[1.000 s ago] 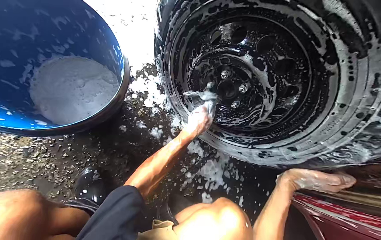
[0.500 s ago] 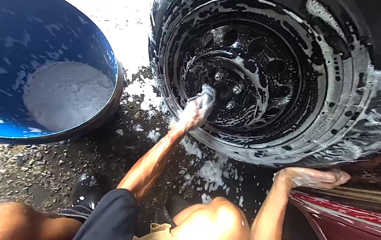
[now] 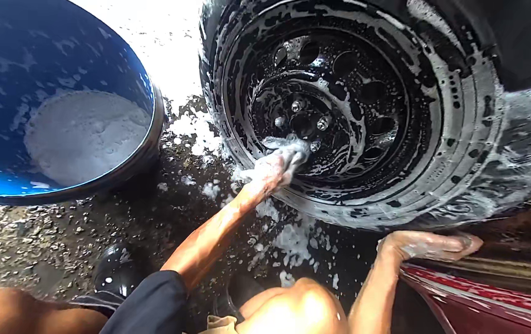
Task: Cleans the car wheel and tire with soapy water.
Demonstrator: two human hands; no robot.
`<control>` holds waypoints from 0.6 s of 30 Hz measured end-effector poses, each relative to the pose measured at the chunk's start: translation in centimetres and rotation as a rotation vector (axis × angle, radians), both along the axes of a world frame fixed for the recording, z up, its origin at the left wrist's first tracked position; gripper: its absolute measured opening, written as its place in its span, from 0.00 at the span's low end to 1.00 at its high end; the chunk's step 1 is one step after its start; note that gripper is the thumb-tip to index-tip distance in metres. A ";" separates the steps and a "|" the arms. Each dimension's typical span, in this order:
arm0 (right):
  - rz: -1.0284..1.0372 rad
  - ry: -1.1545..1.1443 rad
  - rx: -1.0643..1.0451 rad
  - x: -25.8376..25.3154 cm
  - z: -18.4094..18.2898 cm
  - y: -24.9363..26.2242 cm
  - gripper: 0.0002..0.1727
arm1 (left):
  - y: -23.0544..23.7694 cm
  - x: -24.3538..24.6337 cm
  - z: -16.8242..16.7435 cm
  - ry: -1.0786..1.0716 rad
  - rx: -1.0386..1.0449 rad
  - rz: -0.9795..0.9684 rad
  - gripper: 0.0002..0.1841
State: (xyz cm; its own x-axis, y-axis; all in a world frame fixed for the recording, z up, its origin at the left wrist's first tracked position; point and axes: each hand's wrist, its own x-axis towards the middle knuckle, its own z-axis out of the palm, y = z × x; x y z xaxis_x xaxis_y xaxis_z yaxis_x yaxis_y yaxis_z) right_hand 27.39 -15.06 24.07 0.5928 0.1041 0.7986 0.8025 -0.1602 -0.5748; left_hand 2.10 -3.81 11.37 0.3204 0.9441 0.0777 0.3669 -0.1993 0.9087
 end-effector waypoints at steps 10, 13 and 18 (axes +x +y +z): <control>0.003 0.017 0.028 0.0 0.0 0.1 0.22 | 0.4 0.8 6.3 0.060 0.138 0.032 0.20; 0.012 0.021 0.033 0.0 -0.1 0.1 0.21 | 1.1 2.2 4.5 -0.092 0.065 0.060 0.18; 0.063 0.033 0.056 -0.2 -0.1 -0.3 0.23 | -1.0 2.2 0.5 -0.337 -0.229 0.057 0.23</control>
State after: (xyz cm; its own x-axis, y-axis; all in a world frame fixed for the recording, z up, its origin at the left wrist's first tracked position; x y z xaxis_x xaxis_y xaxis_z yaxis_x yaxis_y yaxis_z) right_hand 27.22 -15.36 24.02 0.6129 0.0976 0.7841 0.7901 -0.0768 -0.6081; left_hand 4.32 -4.83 11.84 0.2595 0.9647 -0.0448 0.0455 0.0341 0.9984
